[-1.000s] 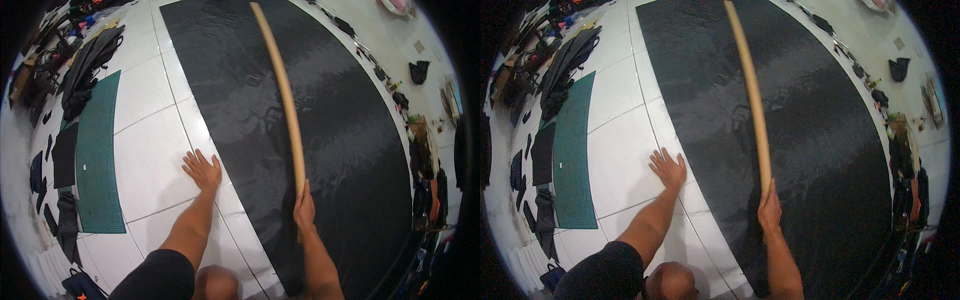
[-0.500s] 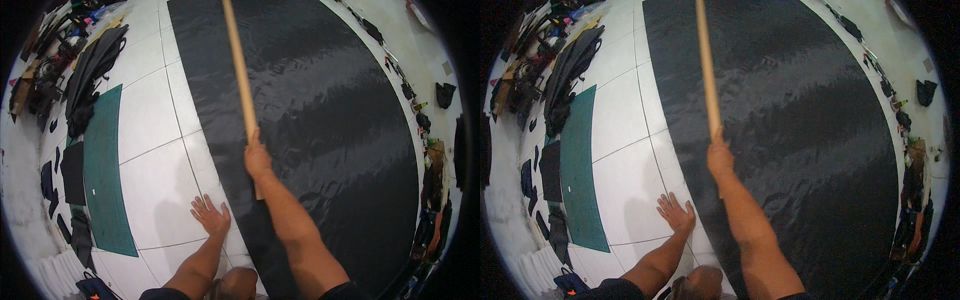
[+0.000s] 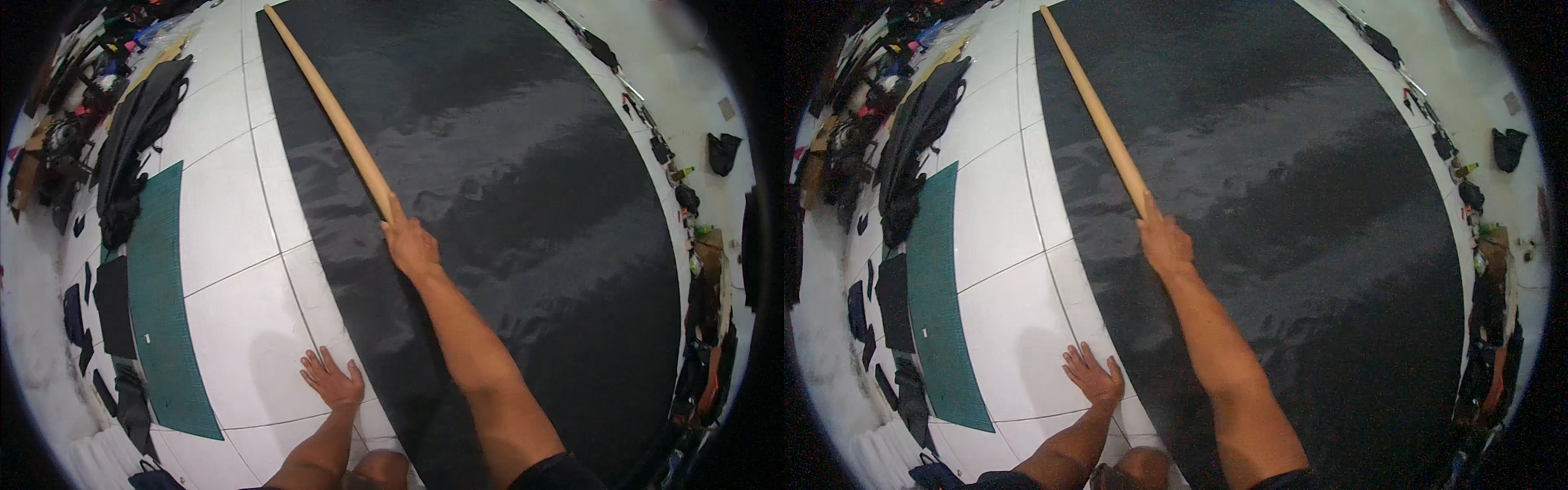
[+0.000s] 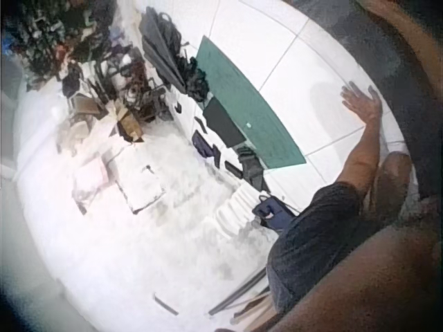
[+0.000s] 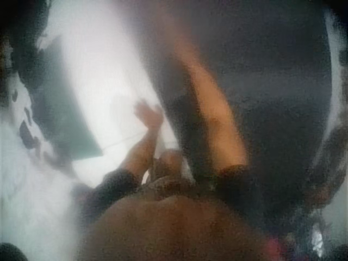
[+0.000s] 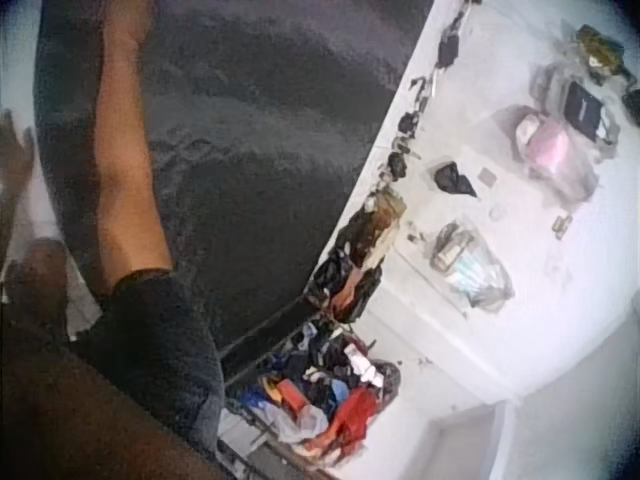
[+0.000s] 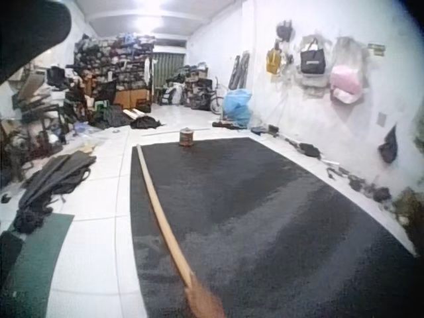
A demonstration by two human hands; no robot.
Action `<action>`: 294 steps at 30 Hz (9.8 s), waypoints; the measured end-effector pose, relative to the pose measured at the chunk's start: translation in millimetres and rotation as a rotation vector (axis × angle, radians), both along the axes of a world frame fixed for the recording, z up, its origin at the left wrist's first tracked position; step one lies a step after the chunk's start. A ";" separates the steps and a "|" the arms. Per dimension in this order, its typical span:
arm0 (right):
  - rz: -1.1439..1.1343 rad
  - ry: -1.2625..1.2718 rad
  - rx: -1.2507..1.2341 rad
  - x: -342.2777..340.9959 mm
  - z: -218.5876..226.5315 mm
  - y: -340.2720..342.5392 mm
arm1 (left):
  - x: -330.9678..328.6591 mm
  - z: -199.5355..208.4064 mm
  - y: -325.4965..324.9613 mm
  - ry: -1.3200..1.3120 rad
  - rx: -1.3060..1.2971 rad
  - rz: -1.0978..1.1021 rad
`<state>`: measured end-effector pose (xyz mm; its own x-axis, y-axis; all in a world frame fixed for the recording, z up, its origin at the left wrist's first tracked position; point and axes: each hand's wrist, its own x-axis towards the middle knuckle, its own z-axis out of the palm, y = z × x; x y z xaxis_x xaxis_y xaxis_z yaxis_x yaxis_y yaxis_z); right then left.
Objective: The person lays a large black fabric sheet on a tiled floor, uses a wooden stick to measure and mark a straight line, and then cuts the fabric along that line using shears. The process is repeated multiple times to produce several rectangular pieces.
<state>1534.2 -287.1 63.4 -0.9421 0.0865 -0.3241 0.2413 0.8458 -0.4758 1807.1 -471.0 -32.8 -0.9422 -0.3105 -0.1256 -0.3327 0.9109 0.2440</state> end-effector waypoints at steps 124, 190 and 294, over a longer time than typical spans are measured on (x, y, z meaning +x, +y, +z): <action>-1.318 0.427 -0.032 1089.4 -61.9 59.9 | 530.7 421.7 79.4 0.120 1.293 -2.910; -1.737 0.255 -1.234 1140.5 -27.0 -100.1 | 665.3 21.0 203.5 -0.157 0.432 -2.113; -1.647 0.590 -0.734 956.8 -73.0 434.7 | 689.6 45.5 204.4 -0.488 -0.445 -2.243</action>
